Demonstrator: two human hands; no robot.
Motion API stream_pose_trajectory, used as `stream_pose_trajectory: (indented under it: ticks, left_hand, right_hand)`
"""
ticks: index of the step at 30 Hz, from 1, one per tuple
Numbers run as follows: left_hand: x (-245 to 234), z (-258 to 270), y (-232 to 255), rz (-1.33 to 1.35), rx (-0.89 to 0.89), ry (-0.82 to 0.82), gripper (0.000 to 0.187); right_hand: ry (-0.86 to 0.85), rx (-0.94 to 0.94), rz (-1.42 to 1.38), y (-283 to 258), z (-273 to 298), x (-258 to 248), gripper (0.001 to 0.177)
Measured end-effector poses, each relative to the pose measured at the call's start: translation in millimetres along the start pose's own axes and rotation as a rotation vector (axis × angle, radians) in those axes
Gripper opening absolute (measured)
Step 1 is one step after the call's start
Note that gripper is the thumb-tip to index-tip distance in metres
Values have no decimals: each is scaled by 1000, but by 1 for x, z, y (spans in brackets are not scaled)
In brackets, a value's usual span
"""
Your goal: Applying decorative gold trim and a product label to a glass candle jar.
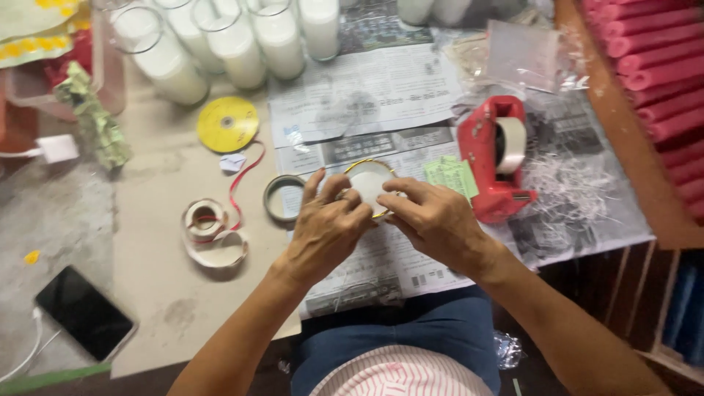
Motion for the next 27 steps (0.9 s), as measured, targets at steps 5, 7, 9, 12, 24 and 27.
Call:
stream_pose_trajectory:
  ticks: [5,7,9,12,24,27]
  left_hand:
    - [12,5,-1,34,-34,65,16]
    - [24,5,-3,12,-48,85,18]
    - [35,7,-8,-31,-90,120,24]
    - [46,1,-9,-85,-137,141,44]
    - [-42,33,8,2,-199,372,47]
    - [-59,47,3,-4,-291,346,33]
  right_hand:
    - [263,279,-8,84,59,-57,14]
    - [363,359,96,128,101,-60,12]
    - [374,724,-4,197,158,-42,8]
    - [214,1161,-538,238,207,12,17]
    - [294,1015,-483,219,173,-2,5]
    - [223,1289,-602,172,160,-47,15]
Point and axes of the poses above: each hand's wrist, its own z-axis away from the middle knuckle, its own x-axis out of the palm, y = z × x, the point moved 9 cm from there along -z, towards the middle knuckle, and after that the axes turned 6 degrees about z, right-handed, at the moved point
